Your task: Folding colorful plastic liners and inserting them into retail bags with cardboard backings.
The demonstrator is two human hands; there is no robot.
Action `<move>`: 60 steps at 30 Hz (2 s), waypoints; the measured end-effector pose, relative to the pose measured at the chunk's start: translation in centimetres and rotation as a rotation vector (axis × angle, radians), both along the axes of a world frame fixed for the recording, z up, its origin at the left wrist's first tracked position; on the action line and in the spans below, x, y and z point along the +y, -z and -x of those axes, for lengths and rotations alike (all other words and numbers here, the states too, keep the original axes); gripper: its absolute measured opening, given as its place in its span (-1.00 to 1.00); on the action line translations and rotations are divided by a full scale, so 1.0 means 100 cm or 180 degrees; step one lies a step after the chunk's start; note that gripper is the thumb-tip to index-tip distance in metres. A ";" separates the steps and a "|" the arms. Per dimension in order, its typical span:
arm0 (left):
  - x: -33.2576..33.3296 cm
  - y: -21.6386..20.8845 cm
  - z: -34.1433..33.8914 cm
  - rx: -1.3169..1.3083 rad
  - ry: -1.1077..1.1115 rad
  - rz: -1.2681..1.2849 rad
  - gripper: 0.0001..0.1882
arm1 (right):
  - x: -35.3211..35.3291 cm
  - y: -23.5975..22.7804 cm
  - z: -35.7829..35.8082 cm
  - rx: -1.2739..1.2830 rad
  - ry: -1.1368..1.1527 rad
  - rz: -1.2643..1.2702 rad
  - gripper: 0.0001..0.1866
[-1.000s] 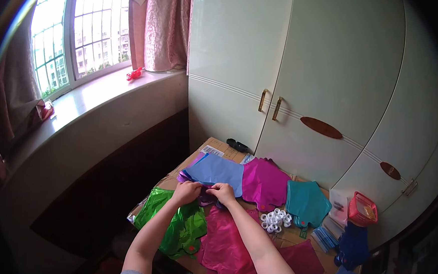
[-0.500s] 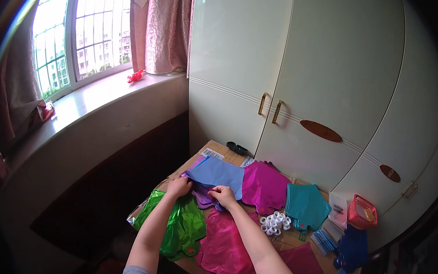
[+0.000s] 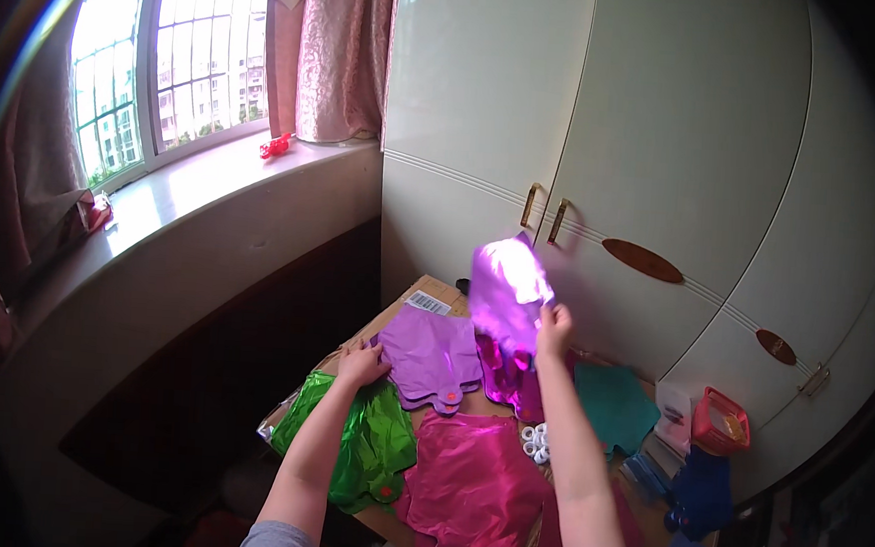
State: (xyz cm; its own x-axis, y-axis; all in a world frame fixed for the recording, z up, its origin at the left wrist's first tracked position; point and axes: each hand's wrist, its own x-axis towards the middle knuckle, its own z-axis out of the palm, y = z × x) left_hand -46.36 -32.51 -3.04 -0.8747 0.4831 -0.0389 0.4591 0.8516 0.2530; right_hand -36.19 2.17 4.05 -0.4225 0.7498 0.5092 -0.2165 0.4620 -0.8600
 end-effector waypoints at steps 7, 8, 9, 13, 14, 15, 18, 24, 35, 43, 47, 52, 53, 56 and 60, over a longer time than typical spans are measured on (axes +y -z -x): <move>-0.013 -0.008 -0.007 0.0078 -0.0169 -0.0246 -0.32 | -0.090 -0.114 -0.061 -0.0047 0.0016 -0.3067 -0.84; -0.016 -0.012 -0.010 0.0209 -0.0297 -0.0355 -0.32 | -0.109 -0.114 -0.066 0.0094 -0.0123 -0.3319 -0.84; -0.023 -0.014 -0.013 0.0334 -0.0448 -0.0458 -0.32 | -0.131 -0.110 -0.069 0.0245 -0.0288 -0.3566 -0.83; -0.066 -0.032 -0.054 0.0385 -0.0252 -0.0490 -0.31 | -0.207 -0.071 -0.100 -0.0244 -0.1057 -0.4389 -0.87; -0.077 -0.044 -0.068 0.0077 0.0026 -0.0273 -0.29 | -0.224 -0.061 -0.109 0.0040 -0.1291 -0.4470 -0.89; -0.089 -0.041 -0.074 0.0028 0.0100 0.0020 -0.29 | -0.245 -0.050 -0.117 0.0372 -0.1548 -0.4523 -0.90; -0.127 0.008 -0.079 -0.0266 0.0366 -0.0638 -0.37 | -0.293 0.016 -0.136 0.0033 -0.2509 -0.4474 -0.95; -0.134 0.055 -0.069 -0.0150 0.0894 -0.1810 -0.47 | -0.311 0.067 -0.149 0.0066 -0.3288 -0.4295 -0.94; -0.165 0.034 -0.103 0.1347 0.0311 -0.0450 -0.50 | -0.307 0.074 -0.149 -0.0878 -0.3562 -0.2550 -0.88; -0.190 -0.005 -0.214 0.1933 -0.0276 -0.2454 -0.75 | -0.306 0.084 -0.139 -0.1477 -0.3492 -0.0910 -0.82; -0.177 -0.011 -0.258 0.1285 0.0465 -0.1811 -0.69 | -0.305 0.077 -0.138 -0.1693 -0.3518 -0.0762 -0.80; -0.171 0.003 -0.255 0.1375 0.0278 -0.1347 -0.71 | -0.301 0.082 -0.135 -0.1688 -0.3650 -0.0584 -0.80; -0.171 0.001 -0.254 0.1352 0.0221 -0.1126 -0.73 | -0.300 0.082 -0.135 -0.1727 -0.3695 -0.0529 -0.80; -0.170 -0.009 -0.247 0.1283 0.0006 -0.0572 -0.74 | -0.299 0.081 -0.134 -0.1829 -0.3777 -0.0447 -0.80; -0.183 0.004 -0.221 0.1132 -0.0229 -0.0560 -0.71 | -0.298 0.078 -0.135 -0.1813 -0.3865 -0.0211 -0.80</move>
State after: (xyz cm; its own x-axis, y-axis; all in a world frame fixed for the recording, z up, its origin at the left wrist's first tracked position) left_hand -24.24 -50.83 -3.48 -0.8505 0.3925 0.3502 0.4852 0.8426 0.2338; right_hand -22.69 -27.63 -3.73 -0.9617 -0.2669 0.0618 -0.1383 0.2782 -0.9505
